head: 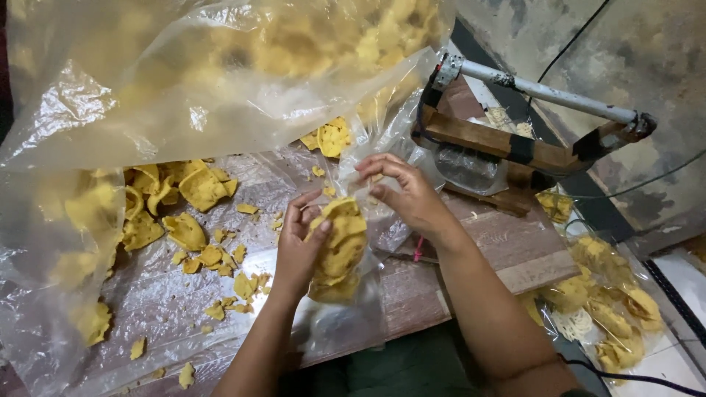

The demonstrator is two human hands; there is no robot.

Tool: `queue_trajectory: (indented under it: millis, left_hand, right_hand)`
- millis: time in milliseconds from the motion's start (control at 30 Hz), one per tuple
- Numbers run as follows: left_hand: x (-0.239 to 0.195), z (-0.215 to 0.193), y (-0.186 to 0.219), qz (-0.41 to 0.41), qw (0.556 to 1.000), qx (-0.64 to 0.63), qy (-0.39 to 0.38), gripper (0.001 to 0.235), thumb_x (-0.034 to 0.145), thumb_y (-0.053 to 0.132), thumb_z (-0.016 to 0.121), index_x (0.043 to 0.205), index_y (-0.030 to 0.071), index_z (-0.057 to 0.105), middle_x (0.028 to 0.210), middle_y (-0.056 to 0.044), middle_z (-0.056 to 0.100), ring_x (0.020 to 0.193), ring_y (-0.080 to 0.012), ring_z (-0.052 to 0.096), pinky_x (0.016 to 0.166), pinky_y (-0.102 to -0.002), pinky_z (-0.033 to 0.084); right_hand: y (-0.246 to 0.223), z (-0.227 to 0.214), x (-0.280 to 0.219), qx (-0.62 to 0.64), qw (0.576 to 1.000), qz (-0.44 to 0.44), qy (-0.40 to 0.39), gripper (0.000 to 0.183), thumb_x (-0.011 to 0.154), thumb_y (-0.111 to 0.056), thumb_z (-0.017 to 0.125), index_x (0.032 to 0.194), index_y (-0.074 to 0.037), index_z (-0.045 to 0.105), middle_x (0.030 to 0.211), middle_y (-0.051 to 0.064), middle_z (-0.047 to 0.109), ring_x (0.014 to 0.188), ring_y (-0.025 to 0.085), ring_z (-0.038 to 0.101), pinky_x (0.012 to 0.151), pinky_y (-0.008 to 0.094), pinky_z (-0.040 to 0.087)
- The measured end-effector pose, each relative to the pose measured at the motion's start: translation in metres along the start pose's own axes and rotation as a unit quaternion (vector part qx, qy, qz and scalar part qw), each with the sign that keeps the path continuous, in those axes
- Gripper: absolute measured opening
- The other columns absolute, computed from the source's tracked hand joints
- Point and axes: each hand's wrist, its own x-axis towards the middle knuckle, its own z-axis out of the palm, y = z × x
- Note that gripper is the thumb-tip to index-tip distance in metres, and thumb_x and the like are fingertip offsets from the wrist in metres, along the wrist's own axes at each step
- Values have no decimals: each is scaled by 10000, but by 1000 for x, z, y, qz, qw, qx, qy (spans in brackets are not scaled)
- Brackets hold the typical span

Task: Manually filling small plastic bags with yellow snack pieces from a bulk container and sealing them using a heat sealer.

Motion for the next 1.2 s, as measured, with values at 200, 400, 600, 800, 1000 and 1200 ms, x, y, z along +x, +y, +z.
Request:
queue_trajectory:
  millis: [200, 400, 600, 800, 1000, 1200]
  left_hand:
    - [3, -6, -4, 20, 1000, 8, -17, 642, 881, 359, 686, 1428, 87, 488, 1258, -155, 682, 1152, -257, 652, 935, -434, 571]
    - [6, -13, 3, -15, 998, 39, 45, 204, 942, 214, 666, 1095, 81, 642, 1174, -95, 741, 938, -187, 701, 756, -339, 601]
    - [19, -22, -15, 3, 996, -29, 87, 227, 967, 248, 642, 1129, 91, 667, 948, -155, 755, 799, -235, 733, 667, -362, 616]
    - [15, 12, 15, 69, 996, 20, 53, 439, 911, 297, 596, 1284, 71, 640, 1217, -132, 645, 1143, -240, 613, 1006, -445, 516]
    - [19, 52, 23, 117, 984, 126, 48, 358, 1028, 249, 493, 1154, 27, 743, 1014, -203, 712, 979, -266, 655, 938, -472, 517]
    - [57, 42, -43, 182, 964, 161, 104, 340, 1020, 255, 637, 802, 12, 729, 692, -152, 655, 774, -160, 608, 743, -377, 504]
  right_hand:
    - [-30, 6, 13, -220, 973, -4, -64, 197, 858, -410, 772, 968, -251, 732, 1251, 3, 655, 1176, 284, 628, 1021, 508, 339]
    - [-20, 16, 20, -215, 973, 10, -77, 140, 899, -374, 741, 896, -234, 730, 1135, -21, 718, 1087, 236, 681, 1017, 486, 309]
    - [-24, 17, 12, 19, 998, 49, -31, 257, 1002, -319, 637, 846, -149, 749, 1112, 55, 741, 1069, 241, 704, 1015, 419, 432]
    - [-54, 21, -15, 301, 946, 95, 78, 248, 838, 10, 744, 994, -87, 578, 1241, -3, 654, 1018, 77, 653, 836, 201, 569]
    - [-24, 25, -22, 151, 966, 58, 201, 100, 910, -121, 771, 912, -22, 765, 801, 46, 651, 799, 88, 572, 772, 273, 505]
    - [-27, 17, -29, 202, 942, 120, 239, 101, 928, -113, 752, 882, -25, 770, 773, 21, 681, 781, 65, 553, 735, 237, 505]
